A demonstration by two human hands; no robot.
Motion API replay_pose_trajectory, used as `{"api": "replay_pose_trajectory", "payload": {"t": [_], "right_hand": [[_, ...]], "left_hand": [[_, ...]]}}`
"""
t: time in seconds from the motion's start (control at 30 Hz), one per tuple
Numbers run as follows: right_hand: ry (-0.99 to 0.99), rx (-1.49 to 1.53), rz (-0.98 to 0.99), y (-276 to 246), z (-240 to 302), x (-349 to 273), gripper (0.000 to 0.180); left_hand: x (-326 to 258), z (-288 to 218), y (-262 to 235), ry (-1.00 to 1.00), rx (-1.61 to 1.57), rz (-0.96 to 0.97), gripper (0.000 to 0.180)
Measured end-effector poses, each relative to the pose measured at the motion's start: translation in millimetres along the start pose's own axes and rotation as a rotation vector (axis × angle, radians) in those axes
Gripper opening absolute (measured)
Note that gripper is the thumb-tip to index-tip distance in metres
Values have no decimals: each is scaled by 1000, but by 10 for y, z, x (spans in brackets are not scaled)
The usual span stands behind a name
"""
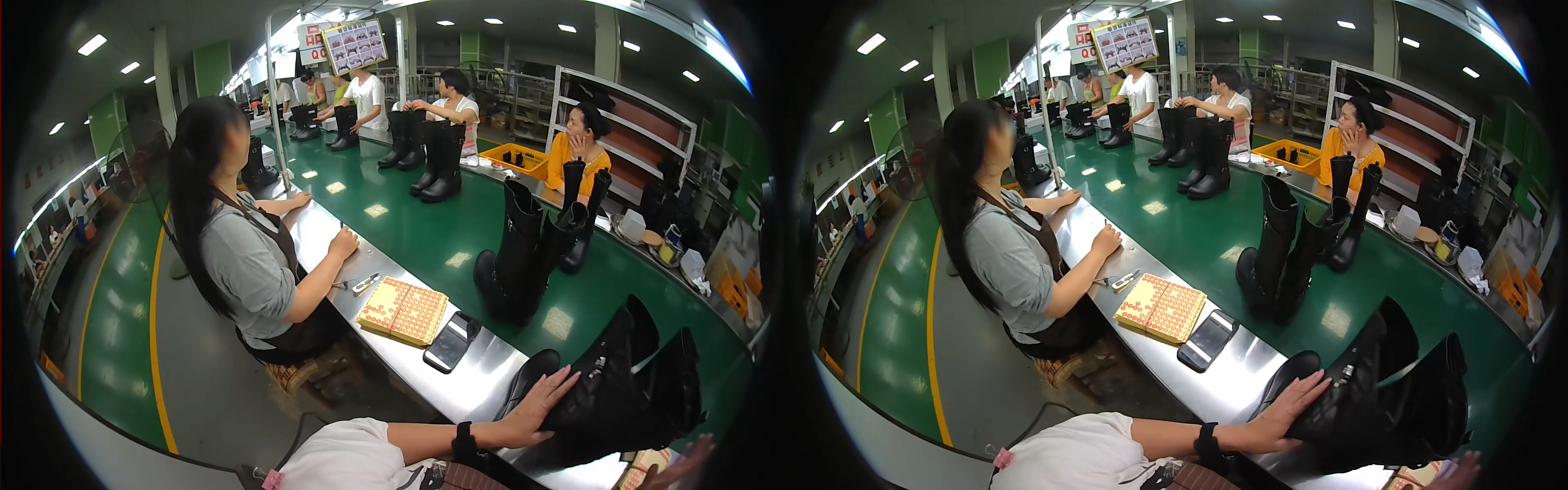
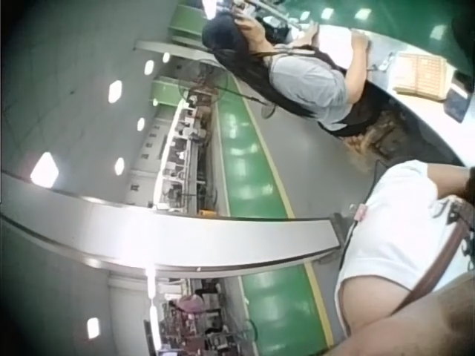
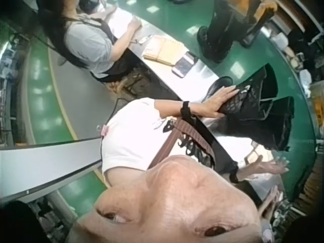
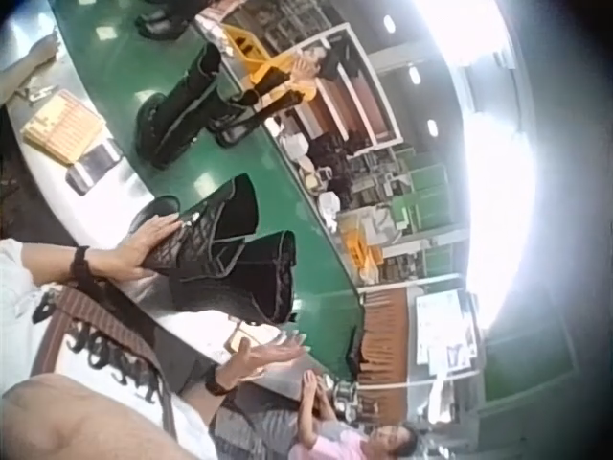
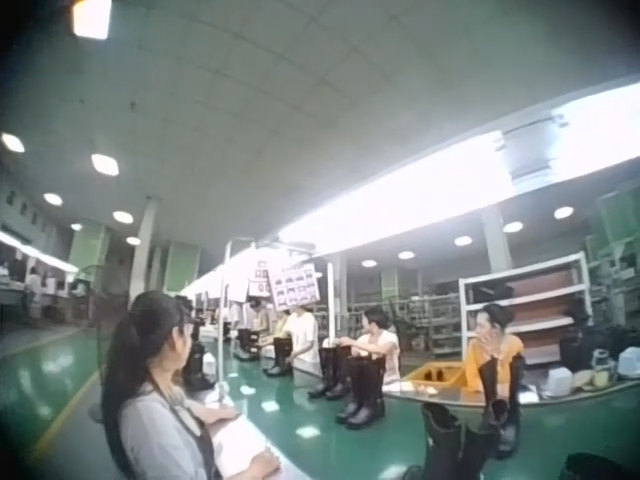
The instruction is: Inspecting and adjusting the zippers and buckles of a pair of black boots on a production line.
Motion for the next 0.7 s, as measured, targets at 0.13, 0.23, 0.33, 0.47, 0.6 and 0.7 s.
{"api": "replay_pose_trajectory", "payload": {"t": [0.13, 0.23, 0.33, 0.47, 0.6, 0.7], "right_hand": [[612, 138, 415, -22, -1721, -1265, 79], [336, -189, 407, 456, -1669, -1487, 56], [272, -294, 160, 323, -1825, -1433, 33], [149, -322, 182, 461, -1298, -1113, 36], [-82, -573, -78, -132, -1495, -995, 40], [21, -594, -203, -448, -1478, -930, 50]], "left_hand": [[-62, 109, -126, 31, -178, -47, 102], [-55, 174, -231, 30, -206, 10, 103], [-156, 393, -218, -56, -269, 15, 98], [-300, 704, -126, -223, -370, 27, 95], [-172, 468, -233, -141, -348, 25, 93], [-207, 586, -206, -263, -414, 65, 90]]}}
Point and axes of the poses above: each hand's wrist, its own x-axis towards the middle knuckle, its own y-axis out of the palm, z = x × y, the point moved 9 cm from there along x, towards the middle knuckle, and after that the axes turned 4 degrees about -z, right-handed, at the moved point
